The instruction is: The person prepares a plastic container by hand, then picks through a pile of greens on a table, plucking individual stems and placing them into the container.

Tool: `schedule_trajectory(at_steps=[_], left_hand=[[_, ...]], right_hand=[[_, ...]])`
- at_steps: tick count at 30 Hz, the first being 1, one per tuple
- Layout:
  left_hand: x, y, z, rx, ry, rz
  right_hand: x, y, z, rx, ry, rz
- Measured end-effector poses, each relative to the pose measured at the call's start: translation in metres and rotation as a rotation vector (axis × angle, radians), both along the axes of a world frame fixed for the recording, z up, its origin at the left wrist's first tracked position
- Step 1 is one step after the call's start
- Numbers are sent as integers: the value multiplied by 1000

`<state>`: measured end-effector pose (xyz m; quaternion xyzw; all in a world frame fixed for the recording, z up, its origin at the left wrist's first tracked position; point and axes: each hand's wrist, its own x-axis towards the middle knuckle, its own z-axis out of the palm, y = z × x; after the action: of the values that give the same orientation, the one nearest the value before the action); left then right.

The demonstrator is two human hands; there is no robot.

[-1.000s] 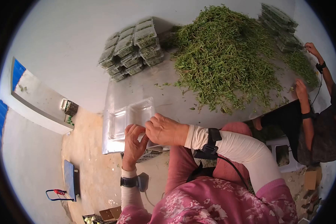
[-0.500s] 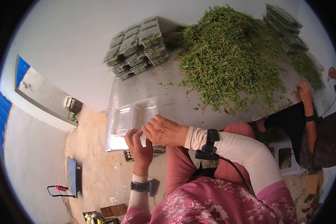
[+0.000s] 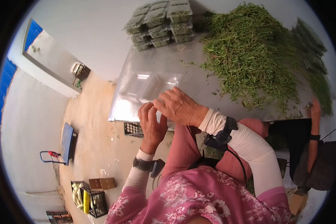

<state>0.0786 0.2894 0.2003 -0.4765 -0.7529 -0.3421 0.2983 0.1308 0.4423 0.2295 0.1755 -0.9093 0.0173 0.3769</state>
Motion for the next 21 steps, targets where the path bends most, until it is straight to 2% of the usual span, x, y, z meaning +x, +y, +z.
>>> schedule_trajectory(at_steps=[7,13,21], left_hand=[[5,2,-1,-44,31,37],[9,4,-4,-27,4,55],[9,9,0,31,56,59]], right_hand=[[4,3,5,-129,-92,70],[6,5,6,-142,-118,86],[8,7,18,-185,-6,120]])
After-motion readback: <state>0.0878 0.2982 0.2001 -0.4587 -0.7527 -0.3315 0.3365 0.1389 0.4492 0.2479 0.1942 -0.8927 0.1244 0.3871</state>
